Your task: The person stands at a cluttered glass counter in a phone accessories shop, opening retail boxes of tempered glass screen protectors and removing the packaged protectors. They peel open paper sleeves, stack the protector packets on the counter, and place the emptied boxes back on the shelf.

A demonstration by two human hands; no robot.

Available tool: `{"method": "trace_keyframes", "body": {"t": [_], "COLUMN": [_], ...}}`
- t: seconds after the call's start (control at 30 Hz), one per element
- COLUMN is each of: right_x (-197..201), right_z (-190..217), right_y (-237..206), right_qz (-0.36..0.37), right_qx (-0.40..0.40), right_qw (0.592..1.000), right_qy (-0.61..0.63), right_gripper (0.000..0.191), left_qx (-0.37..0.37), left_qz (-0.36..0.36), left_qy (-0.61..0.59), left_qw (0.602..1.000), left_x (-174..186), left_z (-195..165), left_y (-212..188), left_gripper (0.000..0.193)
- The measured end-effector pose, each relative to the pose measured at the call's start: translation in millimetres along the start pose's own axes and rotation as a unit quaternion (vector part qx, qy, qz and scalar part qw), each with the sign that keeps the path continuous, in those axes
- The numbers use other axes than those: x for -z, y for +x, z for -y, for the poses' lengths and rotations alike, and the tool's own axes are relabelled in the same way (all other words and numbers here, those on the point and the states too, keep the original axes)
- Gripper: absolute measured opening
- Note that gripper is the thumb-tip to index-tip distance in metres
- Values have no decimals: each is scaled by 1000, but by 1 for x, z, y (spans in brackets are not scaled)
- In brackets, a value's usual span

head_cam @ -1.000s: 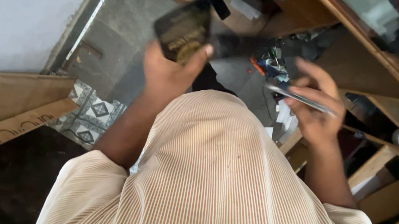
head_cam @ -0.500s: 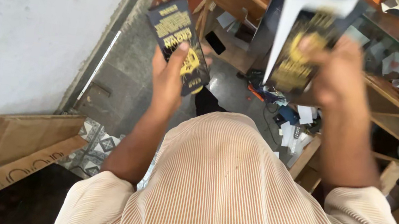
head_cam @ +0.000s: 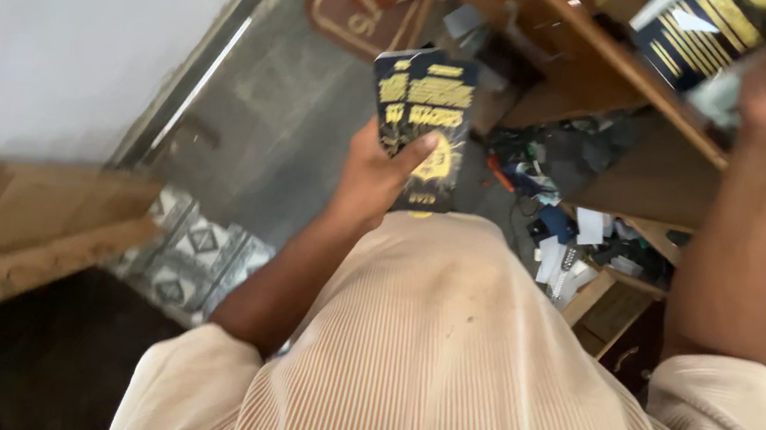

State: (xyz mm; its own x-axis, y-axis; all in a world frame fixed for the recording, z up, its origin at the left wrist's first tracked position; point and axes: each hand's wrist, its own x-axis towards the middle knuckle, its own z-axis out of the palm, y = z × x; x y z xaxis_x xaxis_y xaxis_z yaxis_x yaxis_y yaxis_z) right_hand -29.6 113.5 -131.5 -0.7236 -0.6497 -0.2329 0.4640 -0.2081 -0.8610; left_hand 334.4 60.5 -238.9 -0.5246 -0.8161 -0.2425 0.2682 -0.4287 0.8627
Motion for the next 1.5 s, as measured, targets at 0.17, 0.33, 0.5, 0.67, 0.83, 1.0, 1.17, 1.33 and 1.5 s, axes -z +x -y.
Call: {"method": "trace_keyframes", "body": {"t": [0.17, 0.33, 0.5, 0.67, 0.83, 1.0, 1.17, 1.33, 1.5], "right_x": [20, 26, 21, 11, 5, 3, -9, -20, -16], "right_z": [-35, -73, -93, -112, -116, -104, -101, -98, -100], "right_y": [-61, -102, -123, -135, -133, -127, -132, -139, -139], "right_qz": [144, 177, 212, 214, 186, 160, 151, 221, 279], "right_qx": [-90, -196, -221, -277, -231, -208, -278, -254, -183], "right_qw": [985, 962, 950, 937, 955, 964, 936, 927, 930], "right_qy": [-26, 72, 52, 5, -20, 51, -156, -168, -155], "right_gripper": [13, 8, 19, 28, 25, 26, 27, 31, 34], "left_qx": [0, 23, 12, 27, 0, 18, -106, -214, -137], "left_qz": [-7, 7, 61, 133, 190, 114, -103, -160, -81], "left_qy": [2, 59, 4, 69, 84, 71, -73, -48, 190], "left_qw": [1000, 998, 998, 988, 978, 991, 986, 963, 969], "left_x": [10, 8, 1, -9, -8, -1, 13, 34, 38], "left_z": [-10, -18, -15, -7, -5, -4, -13, -34, -46], "left_y": [0, 6, 6, 6, 0, 1, 15, 26, 24], "left_gripper": [37, 41, 41, 37, 46, 52, 40, 37, 38]}}
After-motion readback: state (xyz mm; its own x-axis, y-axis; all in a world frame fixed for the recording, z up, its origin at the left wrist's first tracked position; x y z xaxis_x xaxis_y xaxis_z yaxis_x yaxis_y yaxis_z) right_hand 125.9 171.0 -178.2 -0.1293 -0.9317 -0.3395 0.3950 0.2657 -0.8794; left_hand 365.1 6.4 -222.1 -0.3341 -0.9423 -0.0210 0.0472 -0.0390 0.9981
